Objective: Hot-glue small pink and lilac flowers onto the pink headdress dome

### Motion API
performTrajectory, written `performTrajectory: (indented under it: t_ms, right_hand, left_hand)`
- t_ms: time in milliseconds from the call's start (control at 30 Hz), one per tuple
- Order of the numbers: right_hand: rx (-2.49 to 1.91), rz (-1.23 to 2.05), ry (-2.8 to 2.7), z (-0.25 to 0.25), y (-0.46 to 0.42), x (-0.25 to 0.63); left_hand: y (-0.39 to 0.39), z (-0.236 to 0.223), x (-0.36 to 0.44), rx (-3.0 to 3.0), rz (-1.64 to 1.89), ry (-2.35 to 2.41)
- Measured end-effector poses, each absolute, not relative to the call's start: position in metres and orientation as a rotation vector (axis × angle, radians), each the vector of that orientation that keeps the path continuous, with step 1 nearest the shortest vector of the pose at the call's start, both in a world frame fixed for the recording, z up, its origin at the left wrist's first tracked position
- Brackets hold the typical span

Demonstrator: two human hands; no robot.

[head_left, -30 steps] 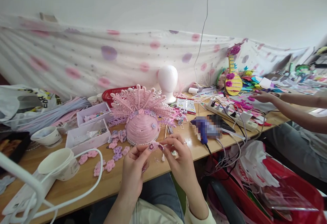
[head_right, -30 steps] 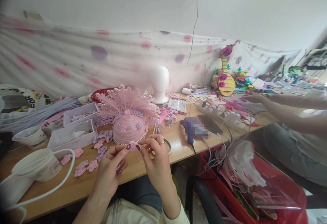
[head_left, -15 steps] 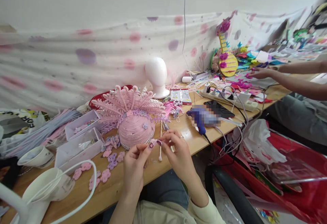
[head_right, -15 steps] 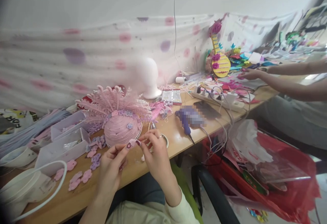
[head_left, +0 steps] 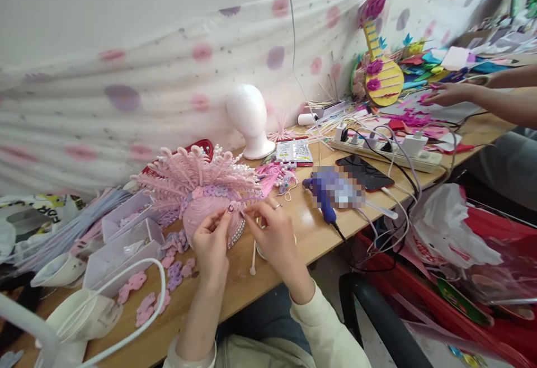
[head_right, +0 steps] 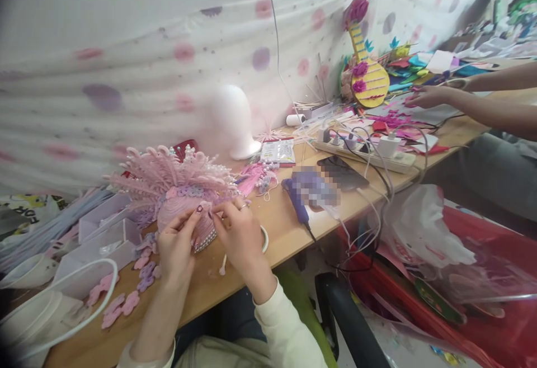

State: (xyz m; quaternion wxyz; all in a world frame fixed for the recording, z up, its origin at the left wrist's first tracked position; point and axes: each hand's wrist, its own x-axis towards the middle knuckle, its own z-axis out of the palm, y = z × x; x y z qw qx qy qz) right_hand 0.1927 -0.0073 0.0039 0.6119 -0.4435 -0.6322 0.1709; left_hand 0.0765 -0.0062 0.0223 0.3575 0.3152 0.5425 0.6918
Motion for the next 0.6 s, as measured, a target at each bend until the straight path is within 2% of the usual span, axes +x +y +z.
performTrajectory:
  t_ms: [267,467,600]
  right_hand:
    - [-1.042,0.265,-1.304,-0.01,-0.013,0.181]
    - [-1.046,-0.125,-1.436,-0.017,-0.016,0.183]
    - [-1.004,-0.204,-1.477,-0.02,-0.013,0.181]
  left_hand:
    - [-0.01,0.025,0.091,0.611,1.736,1.218]
    - [-0.015,0.041,0.098,0.182,1.512,1.054]
    - [-0.018,0.042,0.104,0.119,1.509,1.036]
